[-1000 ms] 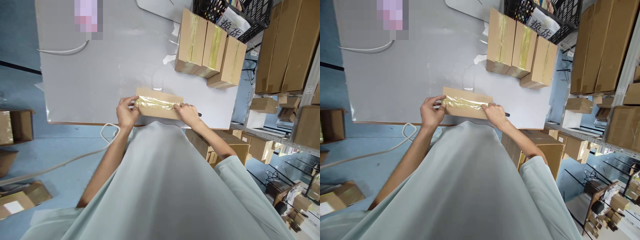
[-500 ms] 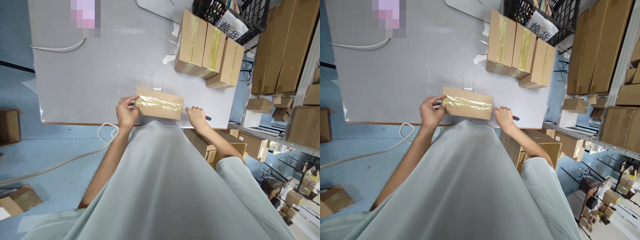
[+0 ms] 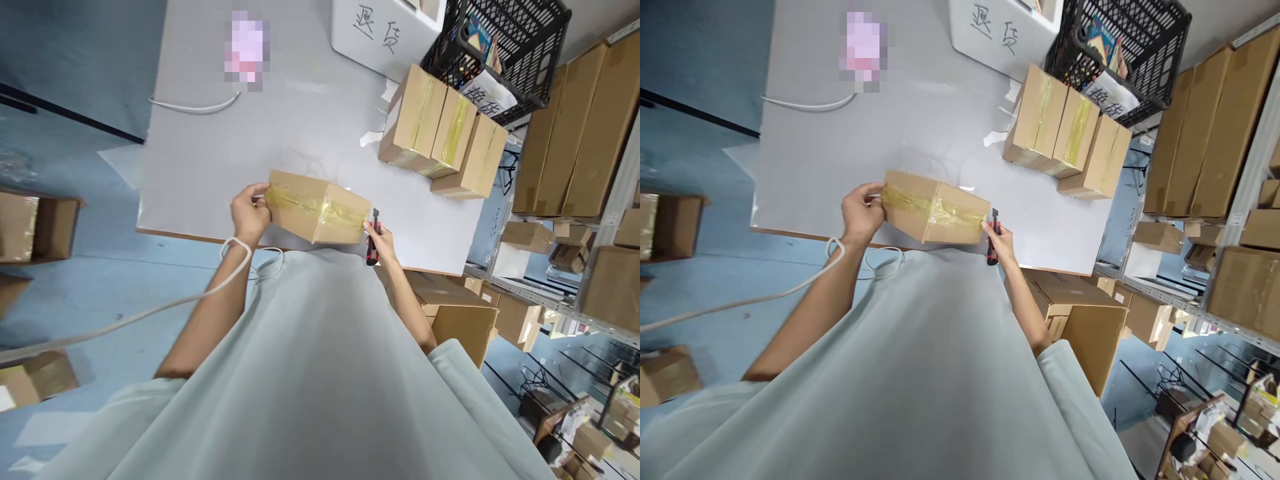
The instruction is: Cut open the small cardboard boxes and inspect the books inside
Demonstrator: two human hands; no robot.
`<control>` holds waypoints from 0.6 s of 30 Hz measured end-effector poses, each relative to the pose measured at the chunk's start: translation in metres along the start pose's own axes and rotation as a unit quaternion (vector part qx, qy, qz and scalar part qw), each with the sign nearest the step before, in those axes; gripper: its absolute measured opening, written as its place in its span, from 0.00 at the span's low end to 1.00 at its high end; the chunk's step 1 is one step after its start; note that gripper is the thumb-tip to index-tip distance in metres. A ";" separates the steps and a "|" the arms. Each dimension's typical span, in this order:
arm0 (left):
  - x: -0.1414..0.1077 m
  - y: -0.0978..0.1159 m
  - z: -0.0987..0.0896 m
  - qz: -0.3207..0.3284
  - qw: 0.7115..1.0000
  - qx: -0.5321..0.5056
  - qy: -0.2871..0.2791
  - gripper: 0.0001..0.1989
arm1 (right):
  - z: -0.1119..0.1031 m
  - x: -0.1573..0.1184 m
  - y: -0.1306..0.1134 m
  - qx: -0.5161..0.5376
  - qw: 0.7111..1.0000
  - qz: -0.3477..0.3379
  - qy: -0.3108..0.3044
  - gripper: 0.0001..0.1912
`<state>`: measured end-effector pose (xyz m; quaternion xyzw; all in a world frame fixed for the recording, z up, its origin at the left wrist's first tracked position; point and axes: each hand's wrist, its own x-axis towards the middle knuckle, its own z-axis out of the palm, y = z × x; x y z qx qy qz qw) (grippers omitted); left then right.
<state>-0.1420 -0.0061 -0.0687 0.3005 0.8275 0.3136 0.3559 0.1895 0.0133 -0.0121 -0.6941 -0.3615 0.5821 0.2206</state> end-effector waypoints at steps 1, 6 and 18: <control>0.001 0.002 0.003 0.003 1.000 -0.002 -0.006 0.28 | 0.002 -0.005 -0.007 0.002 1.000 -0.019 0.008 0.29; -0.007 0.016 0.038 0.014 0.990 -0.033 -0.136 0.25 | -0.023 -0.025 -0.050 -0.063 0.988 -0.108 0.095 0.28; 0.003 0.063 0.019 0.069 0.974 -0.162 -0.141 0.29 | -0.014 -0.045 -0.085 -0.375 0.900 -0.108 0.192 0.18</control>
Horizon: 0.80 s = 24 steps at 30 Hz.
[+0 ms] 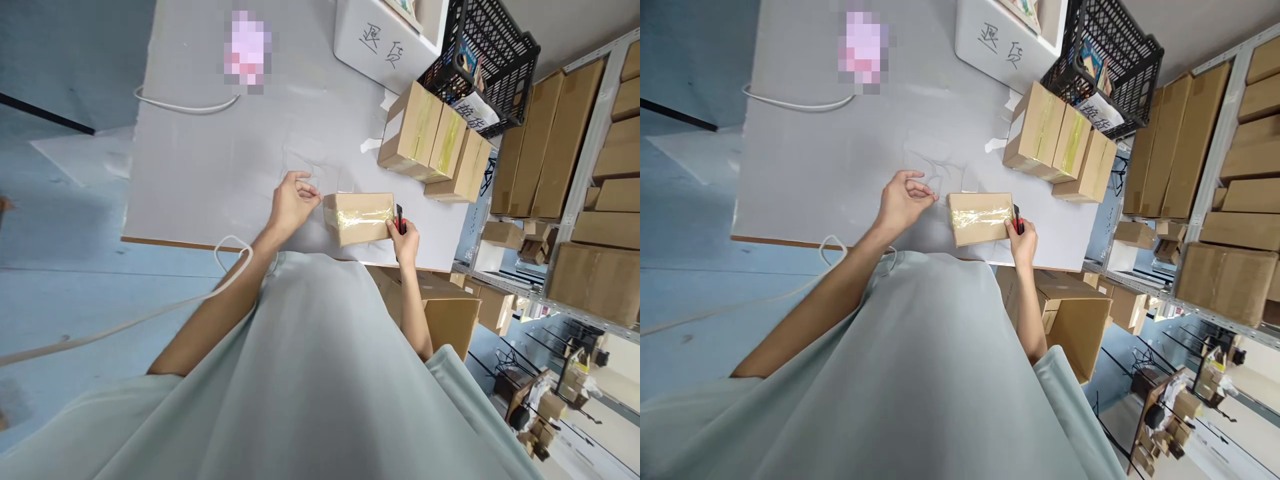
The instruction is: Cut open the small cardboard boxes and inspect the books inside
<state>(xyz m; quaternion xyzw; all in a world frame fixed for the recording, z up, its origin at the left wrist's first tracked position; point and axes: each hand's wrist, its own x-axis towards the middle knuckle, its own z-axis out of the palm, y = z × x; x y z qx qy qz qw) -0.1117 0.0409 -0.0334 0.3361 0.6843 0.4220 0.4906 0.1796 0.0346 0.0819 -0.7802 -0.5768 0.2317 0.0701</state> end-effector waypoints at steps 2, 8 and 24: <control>-0.002 0.015 0.000 0.006 1.000 -0.022 -0.021 0.30 | -0.005 -0.009 -0.007 -0.010 1.000 -0.007 0.019 0.20; -0.014 0.040 0.007 0.014 0.997 -0.050 -0.065 0.26 | -0.006 -0.052 -0.043 -0.034 0.995 -0.056 -0.074 0.23; -0.011 0.040 0.010 0.042 0.993 -0.035 -0.104 0.19 | 0.019 -0.075 -0.109 -0.221 0.950 -0.103 -0.195 0.30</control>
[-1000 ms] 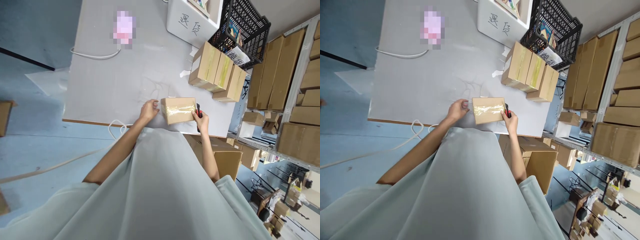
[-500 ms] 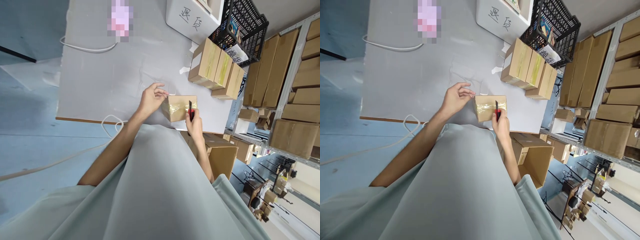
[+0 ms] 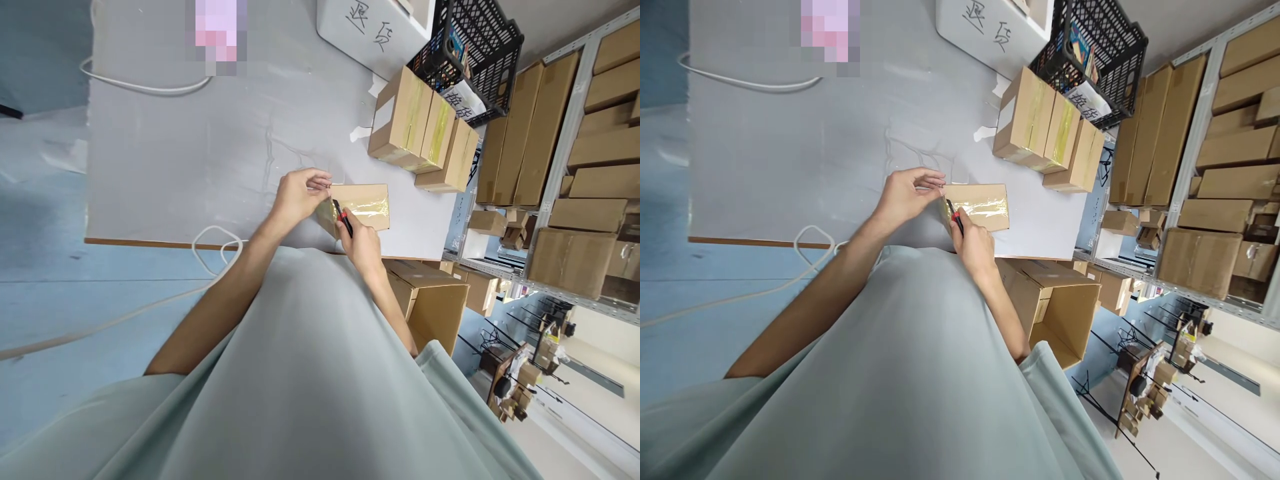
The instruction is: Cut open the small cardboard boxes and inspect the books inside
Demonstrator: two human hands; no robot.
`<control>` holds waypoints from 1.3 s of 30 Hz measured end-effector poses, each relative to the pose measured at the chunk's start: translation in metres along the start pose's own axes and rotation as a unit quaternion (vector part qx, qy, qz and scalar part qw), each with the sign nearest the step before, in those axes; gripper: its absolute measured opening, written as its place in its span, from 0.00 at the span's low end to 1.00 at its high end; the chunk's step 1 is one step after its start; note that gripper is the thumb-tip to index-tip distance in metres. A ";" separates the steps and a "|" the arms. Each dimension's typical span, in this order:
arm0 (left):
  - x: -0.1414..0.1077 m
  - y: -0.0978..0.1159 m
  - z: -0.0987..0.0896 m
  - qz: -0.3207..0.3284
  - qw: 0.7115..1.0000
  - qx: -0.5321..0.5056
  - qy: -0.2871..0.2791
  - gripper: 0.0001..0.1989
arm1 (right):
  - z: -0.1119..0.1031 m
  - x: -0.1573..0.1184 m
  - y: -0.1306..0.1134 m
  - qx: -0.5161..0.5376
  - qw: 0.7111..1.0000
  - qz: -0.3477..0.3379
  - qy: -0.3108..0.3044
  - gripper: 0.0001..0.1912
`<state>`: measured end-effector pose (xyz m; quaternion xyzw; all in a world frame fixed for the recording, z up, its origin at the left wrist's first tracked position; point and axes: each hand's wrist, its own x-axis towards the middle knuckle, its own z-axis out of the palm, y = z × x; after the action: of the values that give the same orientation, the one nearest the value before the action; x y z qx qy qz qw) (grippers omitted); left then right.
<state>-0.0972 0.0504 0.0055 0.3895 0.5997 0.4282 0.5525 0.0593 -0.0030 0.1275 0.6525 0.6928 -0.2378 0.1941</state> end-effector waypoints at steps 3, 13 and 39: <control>-0.002 0.001 0.001 0.004 1.000 -0.007 0.001 0.17 | 0.000 -0.001 -0.002 0.003 1.000 -0.001 -0.001 0.30; -0.001 0.000 0.005 0.002 1.000 -0.006 0.010 0.17 | -0.008 -0.005 -0.011 -0.041 0.999 0.008 -0.028 0.30; -0.017 -0.004 0.022 0.002 0.994 0.062 0.088 0.12 | 0.001 -0.021 -0.033 -0.048 0.995 0.046 -0.068 0.20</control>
<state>-0.0738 0.0353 0.0065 0.3851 0.6709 0.4234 0.4715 0.0279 -0.0223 0.1413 0.6557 0.6579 -0.2391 0.2829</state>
